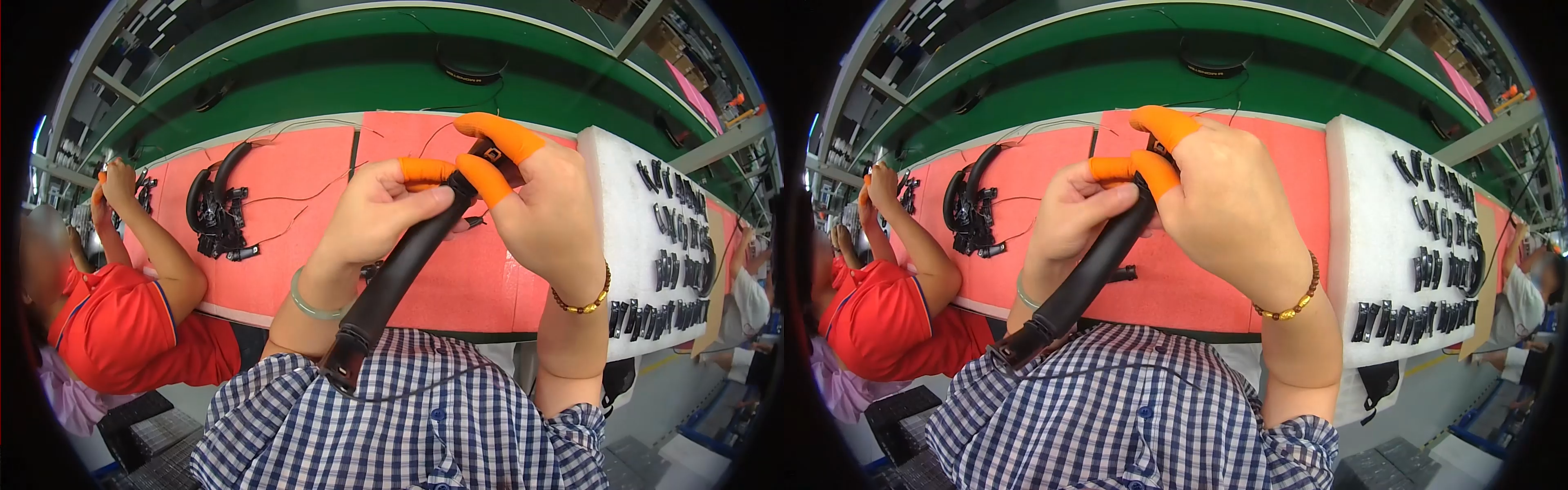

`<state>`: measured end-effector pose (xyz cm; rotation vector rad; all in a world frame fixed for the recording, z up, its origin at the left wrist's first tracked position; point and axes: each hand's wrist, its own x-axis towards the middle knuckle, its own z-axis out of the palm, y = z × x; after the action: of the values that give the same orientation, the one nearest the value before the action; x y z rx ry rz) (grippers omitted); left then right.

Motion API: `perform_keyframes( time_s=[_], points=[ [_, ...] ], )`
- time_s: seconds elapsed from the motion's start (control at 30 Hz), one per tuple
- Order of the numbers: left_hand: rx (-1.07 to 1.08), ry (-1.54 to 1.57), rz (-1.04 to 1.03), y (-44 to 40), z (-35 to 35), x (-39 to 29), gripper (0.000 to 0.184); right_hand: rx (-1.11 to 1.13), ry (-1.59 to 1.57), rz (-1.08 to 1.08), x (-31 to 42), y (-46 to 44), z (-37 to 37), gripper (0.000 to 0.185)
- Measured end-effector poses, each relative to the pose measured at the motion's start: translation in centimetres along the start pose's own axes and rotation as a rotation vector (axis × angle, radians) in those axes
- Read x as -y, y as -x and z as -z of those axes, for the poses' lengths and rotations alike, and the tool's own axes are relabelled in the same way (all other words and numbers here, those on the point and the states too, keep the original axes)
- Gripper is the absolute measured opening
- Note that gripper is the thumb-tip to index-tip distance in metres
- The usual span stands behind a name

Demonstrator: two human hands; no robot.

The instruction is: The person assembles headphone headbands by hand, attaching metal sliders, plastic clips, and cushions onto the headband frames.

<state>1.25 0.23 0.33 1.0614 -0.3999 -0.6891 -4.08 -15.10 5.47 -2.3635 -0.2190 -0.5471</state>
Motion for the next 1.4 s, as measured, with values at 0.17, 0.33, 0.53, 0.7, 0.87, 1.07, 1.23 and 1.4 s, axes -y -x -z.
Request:
perform_keyframes(
  time_s=[0.17, 0.33, 0.53, 0.7, 0.87, 1.07, 1.23, 1.4],
  points=[
    [0.045, 0.056, 0.005, -0.1, 0.3, 0.2, 0.026, 0.002, -0.004, 0.025, 0.0, 0.1, 0.1, 0.024],
    [0.206, 0.362, 0.106, -0.7, 1.5, 0.6, 0.029, -0.028, -0.138, 0.203, -1.4, 0.9, 0.0, 0.024],
    [0.241, 0.204, 0.132, 0.0, 0.8, -0.3, 0.023, -0.153, -0.162, 0.564, -3.5, 2.0, -0.8, 0.034],
    [0.107, -0.141, -0.018, 0.7, -0.4, -1.9, 0.018, -0.267, -0.617, 0.151, -1.9, 3.1, -0.5, 0.035],
    [0.152, -0.271, -0.102, 1.1, -0.8, -3.1, 0.017, 0.06, -0.382, 0.061, -1.8, 3.1, 1.3, 0.029],
    [0.212, -0.772, -0.304, 1.5, -1.2, -2.5, 0.015, 0.202, -0.202, 0.14, -1.6, 3.3, 2.4, 0.031],
    [-0.09, -0.791, -0.426, 1.2, -1.2, -1.4, 0.012, -0.451, -0.245, 0.154, -2.2, 3.3, 1.9, 0.047],
    [-0.041, -0.767, -0.425, 0.8, -2.1, -0.8, 0.012, -0.17, -0.939, -0.368, -0.2, 3.6, -0.5, 0.027]
  ],
)
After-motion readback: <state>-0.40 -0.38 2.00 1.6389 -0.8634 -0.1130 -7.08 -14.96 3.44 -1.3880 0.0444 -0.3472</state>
